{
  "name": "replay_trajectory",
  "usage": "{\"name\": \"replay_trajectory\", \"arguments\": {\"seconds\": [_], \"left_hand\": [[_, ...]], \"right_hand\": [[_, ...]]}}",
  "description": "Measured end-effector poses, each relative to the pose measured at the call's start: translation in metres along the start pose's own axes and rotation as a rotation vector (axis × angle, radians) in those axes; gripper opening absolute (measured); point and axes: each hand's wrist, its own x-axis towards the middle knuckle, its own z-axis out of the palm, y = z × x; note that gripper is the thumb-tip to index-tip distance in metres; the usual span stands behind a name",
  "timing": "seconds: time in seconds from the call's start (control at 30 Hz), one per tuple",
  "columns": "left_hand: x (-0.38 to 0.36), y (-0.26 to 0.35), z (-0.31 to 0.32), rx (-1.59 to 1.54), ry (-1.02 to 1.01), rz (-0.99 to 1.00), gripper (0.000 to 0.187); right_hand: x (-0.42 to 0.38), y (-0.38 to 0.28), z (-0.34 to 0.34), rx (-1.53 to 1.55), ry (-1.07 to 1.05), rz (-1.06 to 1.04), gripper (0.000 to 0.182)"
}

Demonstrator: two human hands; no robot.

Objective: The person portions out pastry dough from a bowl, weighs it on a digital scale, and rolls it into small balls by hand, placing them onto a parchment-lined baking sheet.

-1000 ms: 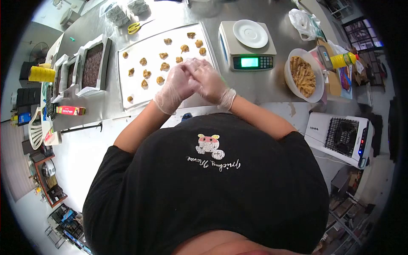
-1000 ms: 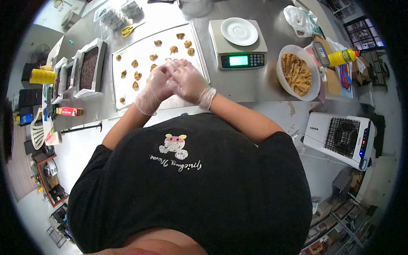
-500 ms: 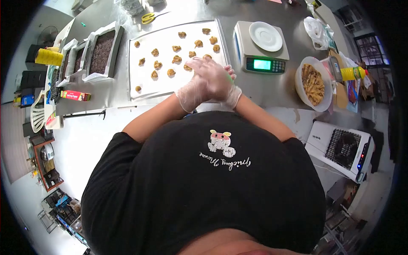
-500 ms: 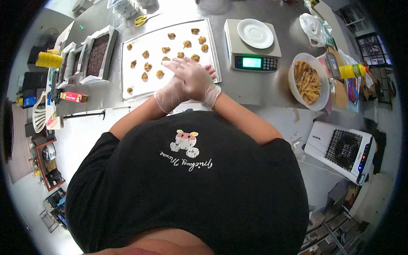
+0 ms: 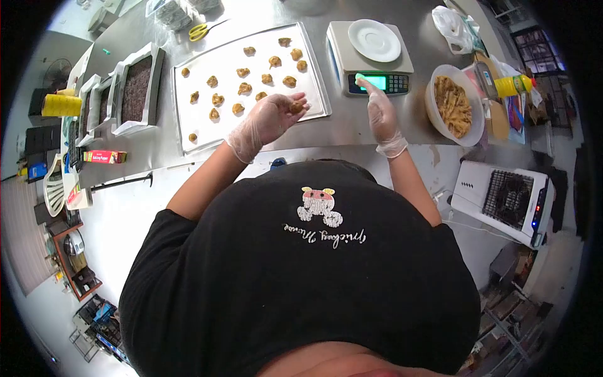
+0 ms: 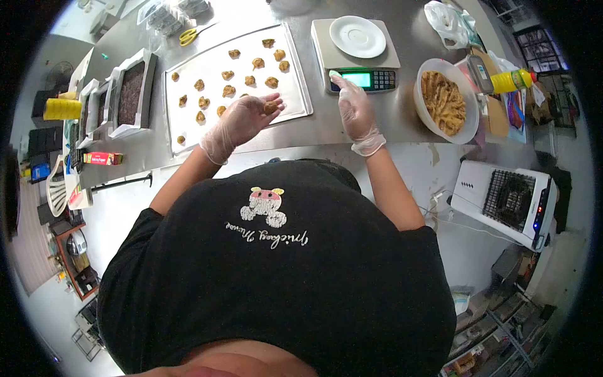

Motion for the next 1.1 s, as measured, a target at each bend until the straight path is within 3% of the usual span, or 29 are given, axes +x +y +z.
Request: {"name": "replay_trajectory", "arguments": {"seconds": [0.07, 0.1, 0.2, 0.23, 0.3, 0.47, 0.6, 0.67, 0.7, 0.77, 1.1], "left_hand": [[0.006, 0.0, -0.006, 0.361, 0.024, 0.061, 0.042], [0.009, 0.001, -0.007, 0.366, 0.02, 0.051, 0.042], [0.035, 0.002, -0.023, 1.214, 0.173, 0.196, 0.051], [0.041, 0.001, -0.021, 1.217, 0.168, 0.192, 0.051], [0.053, -0.005, -0.017, 1.758, 0.164, 0.337, 0.047], [0.083, -0.017, -0.034, 2.159, 0.089, 0.526, 0.04], [0.074, -0.019, -0.032, 2.14, -0.006, 0.617, 0.038], [0.069, -0.02, -0.028, 2.114, 0.118, 0.739, 0.034], [0.066, -0.018, -0.024, 2.115, 0.117, 0.739, 0.034], [0.063, -0.015, -0.016, 2.091, 0.145, 0.542, 0.033], [0.066, -0.021, -0.026, 2.136, 0.123, 0.699, 0.028]], "right_hand": [[-0.015, 0.003, -0.002, -0.027, -0.029, 0.032, 0.053], [-0.022, 0.006, -0.003, -0.031, -0.022, 0.041, 0.053], [-0.042, 0.015, -0.01, -0.012, -0.032, 0.108, 0.051], [-0.047, 0.017, -0.012, 0.006, -0.027, 0.134, 0.05], [-0.056, 0.02, -0.015, 0.022, -0.017, 0.163, 0.049], [-0.072, 0.02, -0.02, -0.028, 0.03, 0.262, 0.041], [-0.084, 0.021, -0.021, -0.004, 0.055, 0.277, 0.04], [-0.089, 0.023, -0.022, -0.034, 0.05, 0.301, 0.039], [-0.09, 0.023, -0.022, -0.034, 0.051, 0.301, 0.039], [-0.093, 0.023, -0.022, -0.014, 0.049, 0.302, 0.039], [-0.088, 0.023, -0.02, -0.031, 0.0, 0.316, 0.038]]}}
